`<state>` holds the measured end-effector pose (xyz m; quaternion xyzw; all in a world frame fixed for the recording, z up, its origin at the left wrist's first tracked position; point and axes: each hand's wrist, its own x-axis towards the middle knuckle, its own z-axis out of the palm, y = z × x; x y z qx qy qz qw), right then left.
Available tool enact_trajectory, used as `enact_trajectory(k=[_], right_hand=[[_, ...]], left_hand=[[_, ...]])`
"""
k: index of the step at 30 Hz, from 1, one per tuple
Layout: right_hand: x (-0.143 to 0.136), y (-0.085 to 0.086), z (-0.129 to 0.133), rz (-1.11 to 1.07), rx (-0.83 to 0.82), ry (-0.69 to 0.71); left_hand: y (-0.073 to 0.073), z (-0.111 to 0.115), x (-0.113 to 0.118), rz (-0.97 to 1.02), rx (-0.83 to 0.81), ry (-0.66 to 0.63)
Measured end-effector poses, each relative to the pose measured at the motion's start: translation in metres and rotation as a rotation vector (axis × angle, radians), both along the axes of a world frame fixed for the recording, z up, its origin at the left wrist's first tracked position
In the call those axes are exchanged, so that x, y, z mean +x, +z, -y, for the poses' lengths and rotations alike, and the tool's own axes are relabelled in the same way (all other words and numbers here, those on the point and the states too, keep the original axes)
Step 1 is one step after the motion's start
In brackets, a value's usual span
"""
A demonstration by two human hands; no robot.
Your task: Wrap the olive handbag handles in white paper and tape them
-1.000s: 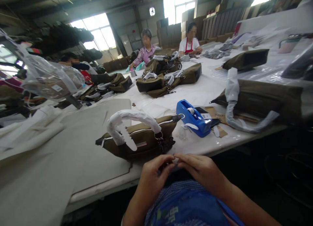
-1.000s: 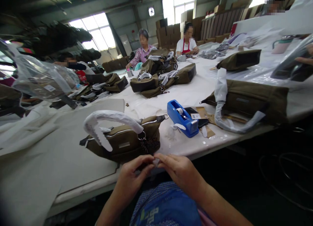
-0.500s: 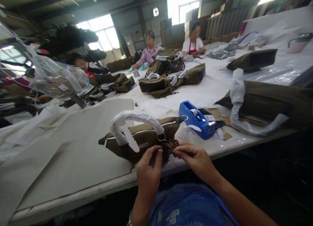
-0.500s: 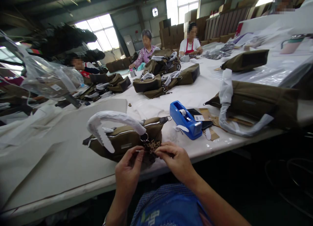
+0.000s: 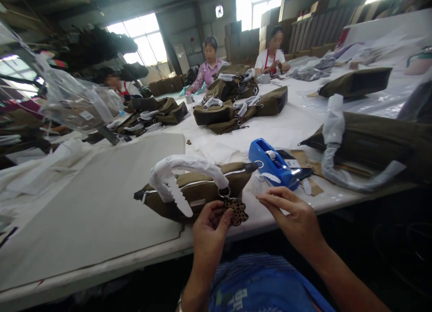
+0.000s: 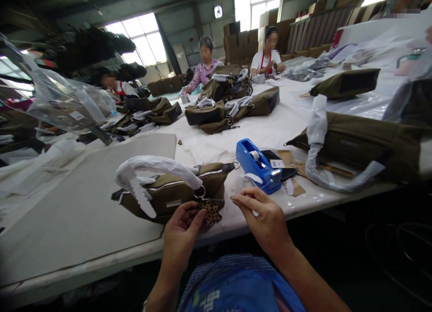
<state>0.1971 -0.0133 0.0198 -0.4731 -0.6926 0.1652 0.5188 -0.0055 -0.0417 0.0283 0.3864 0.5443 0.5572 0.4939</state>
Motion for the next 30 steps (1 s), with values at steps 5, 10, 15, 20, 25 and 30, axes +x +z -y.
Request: enact_trajectory(k=[5,10,15,20,25,30], right_hand=[[0.007,-0.001,-0.003,0.111,0.069,-0.009],[0.005,-0.001,-0.002,0.151,0.07,-0.021],[0.002,-0.001,-0.003,0.183,0.062,-0.018],[-0.005,-0.002,-0.006,0.17,0.049,0.019],[-0.01,-0.005,-0.013,0.18,0.054,0.038],[-0.014,-0.007,-0.022,0.14,0.112,0.091]], left_hand=[[-0.001,0.0,0.001,0.0,0.008,0.02],[0.0,0.001,-0.001,-0.012,0.012,0.013],[-0.002,0.0,-0.002,-0.04,0.023,0.012],[-0.002,0.003,-0.001,-0.162,0.058,-0.005],[0.003,0.003,-0.011,-0.422,0.202,0.055],[0.01,-0.01,-0.018,-0.704,0.411,0.092]])
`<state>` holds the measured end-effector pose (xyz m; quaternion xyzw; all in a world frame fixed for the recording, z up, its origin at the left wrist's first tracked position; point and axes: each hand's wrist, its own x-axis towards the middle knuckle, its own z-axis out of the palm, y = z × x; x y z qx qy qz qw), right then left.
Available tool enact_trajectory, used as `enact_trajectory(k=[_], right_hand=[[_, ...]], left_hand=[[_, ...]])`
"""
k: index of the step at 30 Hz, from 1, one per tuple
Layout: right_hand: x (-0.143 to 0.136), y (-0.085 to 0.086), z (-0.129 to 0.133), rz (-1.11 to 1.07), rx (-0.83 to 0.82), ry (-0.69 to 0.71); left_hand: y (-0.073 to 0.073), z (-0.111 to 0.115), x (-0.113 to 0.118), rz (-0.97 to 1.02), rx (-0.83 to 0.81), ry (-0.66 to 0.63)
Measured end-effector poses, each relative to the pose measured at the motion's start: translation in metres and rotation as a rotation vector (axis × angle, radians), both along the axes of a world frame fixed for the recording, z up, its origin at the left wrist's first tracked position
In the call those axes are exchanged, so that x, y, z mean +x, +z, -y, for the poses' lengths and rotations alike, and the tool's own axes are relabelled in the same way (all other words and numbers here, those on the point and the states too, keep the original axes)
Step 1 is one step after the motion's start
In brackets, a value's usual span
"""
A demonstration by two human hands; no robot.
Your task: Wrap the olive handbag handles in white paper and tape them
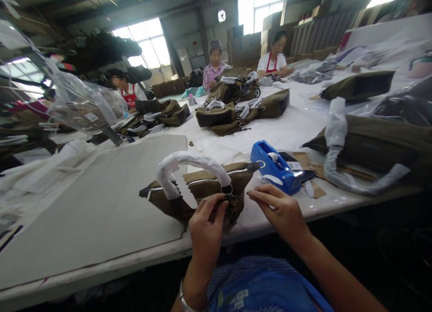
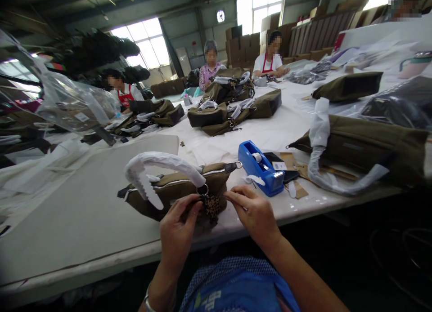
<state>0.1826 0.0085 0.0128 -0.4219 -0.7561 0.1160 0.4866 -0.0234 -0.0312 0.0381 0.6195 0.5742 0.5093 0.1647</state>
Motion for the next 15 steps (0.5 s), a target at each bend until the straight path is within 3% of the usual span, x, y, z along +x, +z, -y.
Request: enact_trajectory(k=[5,9,12,15], right_hand=[[-0.009,0.014,0.001,-0.117,-0.009,0.055],[-0.019,0.026,0.005,-0.266,-0.189,0.279],[-0.026,0.025,0.001,-0.383,-0.284,0.406],[-0.029,0.019,-0.004,-0.487,-0.364,0.445]], left_hand=[[0.008,-0.005,0.004,-0.143,0.158,-0.009],[0.018,0.0,0.012,-0.174,0.286,-0.099],[0.023,0.003,0.016,-0.139,0.309,-0.133],[0.02,0.005,0.016,-0.046,0.242,-0.135]])
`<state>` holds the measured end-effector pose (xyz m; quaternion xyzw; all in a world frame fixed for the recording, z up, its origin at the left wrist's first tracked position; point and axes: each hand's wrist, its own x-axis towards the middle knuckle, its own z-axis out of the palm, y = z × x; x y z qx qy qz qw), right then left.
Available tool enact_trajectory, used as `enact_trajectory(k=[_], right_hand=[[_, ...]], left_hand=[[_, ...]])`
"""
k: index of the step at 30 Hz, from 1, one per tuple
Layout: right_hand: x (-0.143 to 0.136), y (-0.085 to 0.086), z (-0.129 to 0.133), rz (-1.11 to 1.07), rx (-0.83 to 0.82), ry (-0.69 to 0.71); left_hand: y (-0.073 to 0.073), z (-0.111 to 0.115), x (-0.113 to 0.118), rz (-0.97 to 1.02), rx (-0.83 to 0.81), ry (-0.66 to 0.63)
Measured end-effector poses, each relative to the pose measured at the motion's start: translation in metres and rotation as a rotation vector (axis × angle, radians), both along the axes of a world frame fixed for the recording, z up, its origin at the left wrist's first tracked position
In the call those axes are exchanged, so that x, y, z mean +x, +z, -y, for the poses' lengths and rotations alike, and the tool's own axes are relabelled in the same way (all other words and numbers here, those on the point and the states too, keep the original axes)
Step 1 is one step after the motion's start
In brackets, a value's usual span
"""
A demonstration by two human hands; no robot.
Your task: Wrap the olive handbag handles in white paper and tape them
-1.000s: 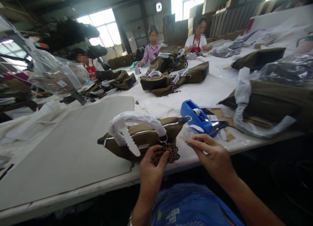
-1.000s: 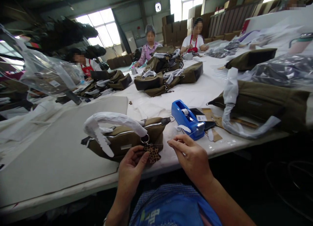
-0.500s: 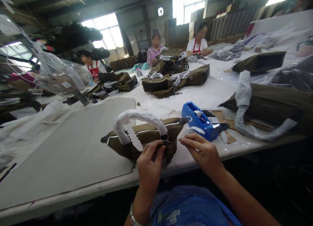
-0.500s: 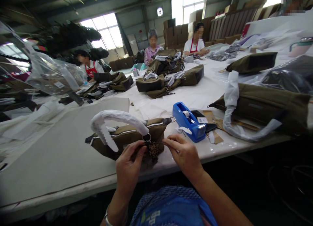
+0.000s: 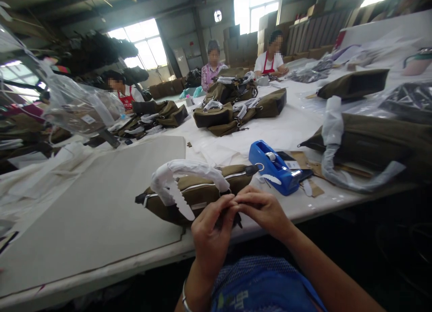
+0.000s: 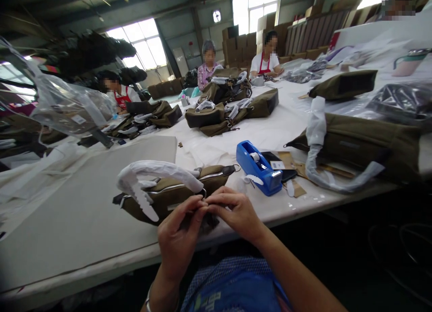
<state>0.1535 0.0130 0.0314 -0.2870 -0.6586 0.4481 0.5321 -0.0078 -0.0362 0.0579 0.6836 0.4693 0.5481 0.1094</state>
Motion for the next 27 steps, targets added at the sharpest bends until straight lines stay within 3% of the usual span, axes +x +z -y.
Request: enact_trajectory(k=[4,6,10,15,18,23,27], right_hand=[[0.001,-0.005,-0.005,-0.126,-0.119,0.014],[0.001,-0.005,-0.005,-0.16,-0.149,0.007],[0.001,-0.007,-0.006,-0.14,-0.121,0.014],[0.002,-0.003,-0.006,0.022,0.0,0.029],[0.005,0.004,-0.006,0.133,0.051,0.006],[0.006,0.02,0.0,0.306,0.156,-0.111],[0.001,0.027,0.004,0.425,0.19,-0.148]], left_hand=[[-0.014,0.003,-0.004,0.194,-0.154,0.13],[-0.02,0.004,-0.004,0.129,-0.209,0.23],[-0.025,0.003,0.005,-0.134,-0.238,0.301],[-0.023,-0.001,0.015,-0.204,-0.293,0.438],[-0.018,-0.002,0.01,-0.096,-0.318,0.386],[-0.01,0.0,-0.007,0.166,-0.449,0.155],[-0.01,0.002,-0.013,0.223,-0.477,0.079]])
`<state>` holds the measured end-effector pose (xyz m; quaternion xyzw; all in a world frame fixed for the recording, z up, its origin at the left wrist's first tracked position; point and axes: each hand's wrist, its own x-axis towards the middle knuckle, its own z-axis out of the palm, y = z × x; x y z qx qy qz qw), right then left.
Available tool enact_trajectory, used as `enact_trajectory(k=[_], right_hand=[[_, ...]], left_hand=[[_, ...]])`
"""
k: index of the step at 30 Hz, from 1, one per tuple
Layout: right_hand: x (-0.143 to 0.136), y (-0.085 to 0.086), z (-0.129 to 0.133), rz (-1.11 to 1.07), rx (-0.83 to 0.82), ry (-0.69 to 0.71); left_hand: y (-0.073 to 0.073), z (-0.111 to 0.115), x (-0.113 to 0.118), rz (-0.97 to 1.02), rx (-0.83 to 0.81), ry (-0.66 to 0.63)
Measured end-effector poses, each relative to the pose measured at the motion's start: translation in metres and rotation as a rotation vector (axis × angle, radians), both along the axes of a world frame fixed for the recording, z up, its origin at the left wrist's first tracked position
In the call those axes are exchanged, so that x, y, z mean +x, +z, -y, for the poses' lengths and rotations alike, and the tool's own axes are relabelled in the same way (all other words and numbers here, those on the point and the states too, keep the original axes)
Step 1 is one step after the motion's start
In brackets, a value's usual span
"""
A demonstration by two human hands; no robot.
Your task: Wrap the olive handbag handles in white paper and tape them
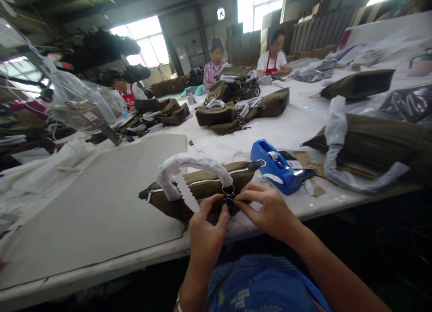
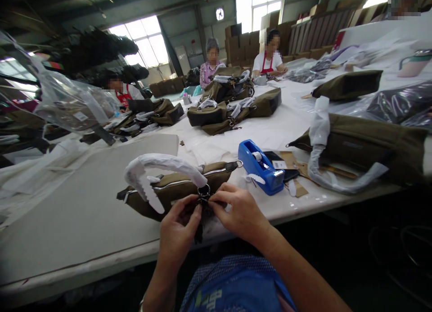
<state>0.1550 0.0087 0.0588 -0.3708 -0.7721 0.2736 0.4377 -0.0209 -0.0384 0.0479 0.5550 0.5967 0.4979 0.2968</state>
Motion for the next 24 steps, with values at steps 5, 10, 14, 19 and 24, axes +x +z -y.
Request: enact_trajectory(k=[5,10,14,19,24], right_hand=[[-0.004,0.006,0.002,0.081,-0.018,-0.031],[-0.008,0.007,0.0,0.104,0.002,-0.044],[-0.011,0.0,-0.002,0.041,0.026,-0.091],[-0.014,-0.008,0.002,0.036,-0.008,-0.125],[-0.015,-0.012,0.001,0.016,0.027,-0.131]], left_hand=[[-0.006,0.0,0.0,0.031,0.022,-0.003],[-0.005,0.002,0.001,0.006,0.037,-0.001],[-0.002,0.007,0.004,-0.085,0.055,-0.017],[-0.005,0.001,0.004,0.034,0.02,-0.031],[-0.002,-0.018,0.003,0.134,-0.007,0.041]])
